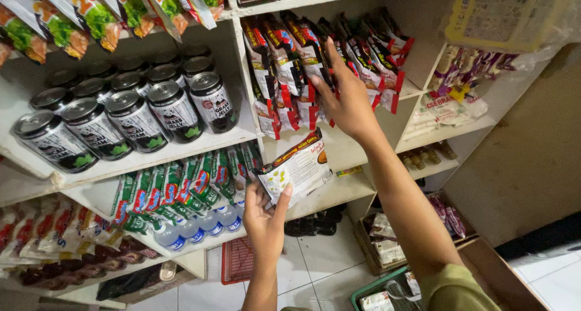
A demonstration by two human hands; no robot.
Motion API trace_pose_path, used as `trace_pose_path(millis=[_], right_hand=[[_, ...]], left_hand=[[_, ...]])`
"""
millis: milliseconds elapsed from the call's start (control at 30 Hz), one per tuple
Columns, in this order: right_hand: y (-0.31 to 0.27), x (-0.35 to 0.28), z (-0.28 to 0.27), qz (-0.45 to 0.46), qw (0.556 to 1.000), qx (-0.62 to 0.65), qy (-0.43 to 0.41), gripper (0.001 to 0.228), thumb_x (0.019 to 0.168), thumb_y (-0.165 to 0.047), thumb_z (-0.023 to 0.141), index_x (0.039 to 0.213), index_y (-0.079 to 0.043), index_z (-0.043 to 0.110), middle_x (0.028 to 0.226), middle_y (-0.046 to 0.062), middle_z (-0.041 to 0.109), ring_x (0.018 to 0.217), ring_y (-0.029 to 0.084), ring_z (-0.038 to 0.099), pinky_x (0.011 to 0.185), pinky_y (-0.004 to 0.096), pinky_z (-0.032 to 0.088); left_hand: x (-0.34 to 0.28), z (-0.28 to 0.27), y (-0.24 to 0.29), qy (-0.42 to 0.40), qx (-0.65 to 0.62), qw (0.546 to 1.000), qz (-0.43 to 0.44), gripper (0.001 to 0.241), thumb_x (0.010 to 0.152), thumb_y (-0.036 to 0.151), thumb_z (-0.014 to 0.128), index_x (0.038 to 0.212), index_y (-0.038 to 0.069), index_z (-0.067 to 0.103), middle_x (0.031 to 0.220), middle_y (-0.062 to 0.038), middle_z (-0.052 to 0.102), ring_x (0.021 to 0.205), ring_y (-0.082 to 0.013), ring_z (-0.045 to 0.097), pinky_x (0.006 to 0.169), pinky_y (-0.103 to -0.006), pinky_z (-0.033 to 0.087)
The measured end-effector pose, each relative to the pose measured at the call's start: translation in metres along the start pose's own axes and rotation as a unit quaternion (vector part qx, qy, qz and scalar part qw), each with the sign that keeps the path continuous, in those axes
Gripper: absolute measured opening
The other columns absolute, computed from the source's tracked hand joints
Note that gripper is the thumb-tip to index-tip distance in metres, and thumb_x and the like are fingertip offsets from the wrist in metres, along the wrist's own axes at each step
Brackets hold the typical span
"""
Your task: The person organizes food items on shelves and then uses a blue tape dispenser to apply tape to noodle packets while sitting on the floor.
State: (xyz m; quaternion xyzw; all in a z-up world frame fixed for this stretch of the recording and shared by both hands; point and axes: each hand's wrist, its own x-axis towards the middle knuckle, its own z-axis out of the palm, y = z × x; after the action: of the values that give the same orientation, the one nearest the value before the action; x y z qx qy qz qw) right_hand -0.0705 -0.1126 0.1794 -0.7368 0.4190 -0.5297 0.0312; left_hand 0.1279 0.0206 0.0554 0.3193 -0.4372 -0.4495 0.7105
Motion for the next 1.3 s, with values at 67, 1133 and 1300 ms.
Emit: trace_pose_path(millis=[67,1133,1300], right_hand=[[-0.005,-0.008,-0.008,-0.015,1.000,0.003,0.008,0.067,0.105,-0.011,0.067,0.160,0.000,0.030,0.159,0.025,0.045,0.148,0.035,0.047,0.118,0.038,0.041],[-0.026,-0.112,-0.026,0.225,0.970,0.025,0.088,0.030,0.105,-0.025,0.067,0.127,-0.006,0.075,0.079,0.010,0.074,0.072,0.015,0.069,0.066,0.026,0.052],[-0.025,-0.149,-0.035,0.425,0.833,0.355,-0.004,0.064,0.097,-0.045,0.027,0.151,-0.016,0.045,0.080,0.008,0.073,0.063,0.014,0.073,0.052,0.025,0.055]], left_hand=[[0.001,0.001,0.000,-0.004,0.014,1.000,-0.006,0.043,0.090,0.000,0.074,0.126,-0.004,0.052,0.120,-0.012,0.068,0.109,-0.0150,0.064,0.091,-0.0288,0.055],[0.006,0.003,-0.003,-0.039,-0.019,0.998,0.039,0.038,0.096,-0.002,0.072,0.128,-0.004,0.052,0.125,-0.013,0.064,0.115,-0.0171,0.061,0.102,-0.0318,0.050],[0.014,0.000,-0.003,-0.129,0.097,0.973,0.164,0.021,0.097,-0.005,0.068,0.115,0.003,0.060,0.137,-0.016,0.069,0.134,-0.0271,0.064,0.116,-0.0412,0.046]])
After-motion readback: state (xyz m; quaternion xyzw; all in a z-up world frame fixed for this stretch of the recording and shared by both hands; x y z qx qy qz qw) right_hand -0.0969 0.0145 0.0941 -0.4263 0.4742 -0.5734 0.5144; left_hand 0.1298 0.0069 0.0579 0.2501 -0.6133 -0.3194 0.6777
